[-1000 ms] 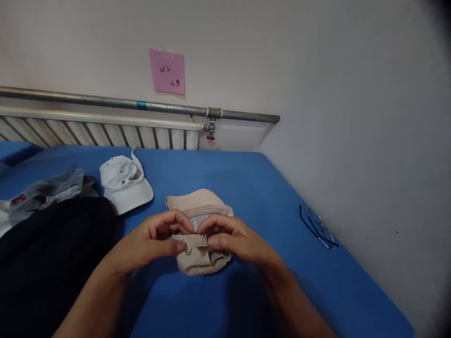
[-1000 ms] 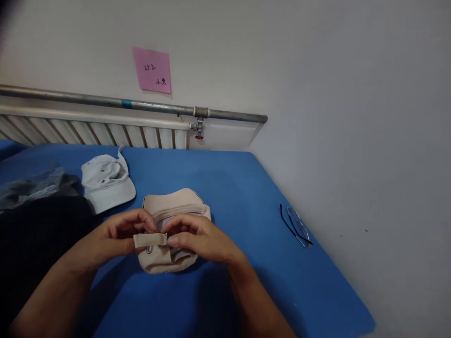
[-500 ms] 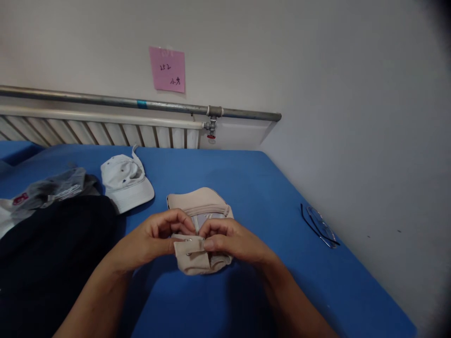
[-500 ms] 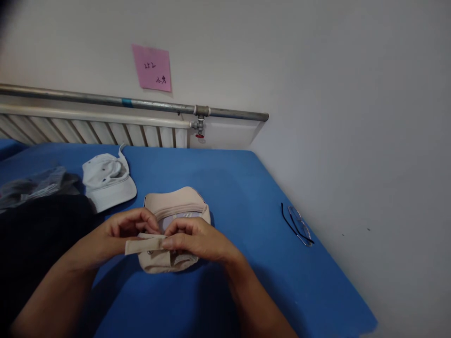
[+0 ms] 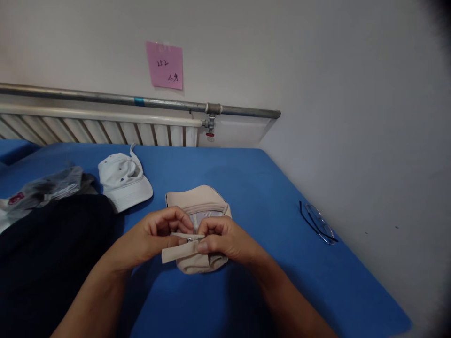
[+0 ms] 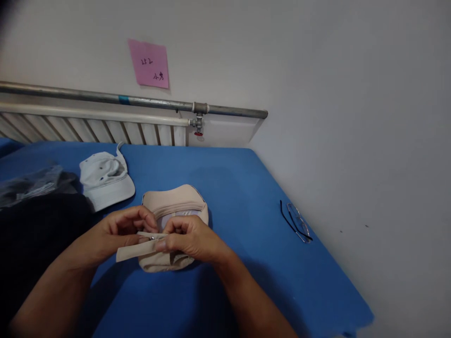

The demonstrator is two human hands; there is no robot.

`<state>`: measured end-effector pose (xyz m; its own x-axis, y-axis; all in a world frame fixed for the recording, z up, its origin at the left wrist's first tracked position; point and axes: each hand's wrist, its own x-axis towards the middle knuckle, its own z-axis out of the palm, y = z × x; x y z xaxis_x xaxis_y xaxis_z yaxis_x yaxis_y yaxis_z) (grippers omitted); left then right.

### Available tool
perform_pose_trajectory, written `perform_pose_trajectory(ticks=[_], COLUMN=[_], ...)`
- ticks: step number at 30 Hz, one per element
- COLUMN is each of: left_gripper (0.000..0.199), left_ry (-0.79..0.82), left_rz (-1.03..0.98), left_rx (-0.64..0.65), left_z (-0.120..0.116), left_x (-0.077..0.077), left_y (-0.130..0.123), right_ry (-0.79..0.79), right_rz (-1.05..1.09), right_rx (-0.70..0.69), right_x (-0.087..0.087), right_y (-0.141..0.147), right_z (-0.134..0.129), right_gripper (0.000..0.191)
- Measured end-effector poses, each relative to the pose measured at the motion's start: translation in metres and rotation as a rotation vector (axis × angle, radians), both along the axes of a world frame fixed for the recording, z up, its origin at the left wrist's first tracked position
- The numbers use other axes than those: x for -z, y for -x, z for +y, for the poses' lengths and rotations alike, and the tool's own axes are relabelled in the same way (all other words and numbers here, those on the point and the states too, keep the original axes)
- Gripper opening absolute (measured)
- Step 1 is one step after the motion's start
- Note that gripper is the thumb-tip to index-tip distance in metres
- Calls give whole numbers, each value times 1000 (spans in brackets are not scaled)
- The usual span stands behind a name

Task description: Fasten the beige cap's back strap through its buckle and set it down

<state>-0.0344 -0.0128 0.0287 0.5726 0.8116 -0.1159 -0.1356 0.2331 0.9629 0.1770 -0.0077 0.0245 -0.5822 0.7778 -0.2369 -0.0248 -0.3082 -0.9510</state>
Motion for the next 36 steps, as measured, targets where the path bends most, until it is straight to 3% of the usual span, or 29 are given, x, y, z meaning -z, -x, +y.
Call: perform_pose_trajectory(ticks=[17, 23, 26, 28, 33, 36], left_gripper=[20, 17, 16, 16, 20, 21], left_ry=[12, -18, -23, -27, -48, -46], left_rz=[-32, -23, -34, -76, -211, -211], left_rx=[-19, -9, -19, -34, -56, -78], left_z=[0, 1, 2, 3, 8, 10], left_x=[-2, 3, 7, 9, 9, 8], left_y=[-3, 0, 3, 7, 14, 14], right_ry=[-47, -108, -116, -165, -536, -456], right_rz=[73, 36, 28, 32, -132, -72], right_rx=[48, 82, 29, -10, 91, 130], right_x=[3, 4, 1, -3, -10, -6], right_y=[7, 12, 9, 3, -16, -20], right_z=[-4, -6, -4, -1, 7, 9], right_gripper=[23, 24, 23, 17, 20, 11])
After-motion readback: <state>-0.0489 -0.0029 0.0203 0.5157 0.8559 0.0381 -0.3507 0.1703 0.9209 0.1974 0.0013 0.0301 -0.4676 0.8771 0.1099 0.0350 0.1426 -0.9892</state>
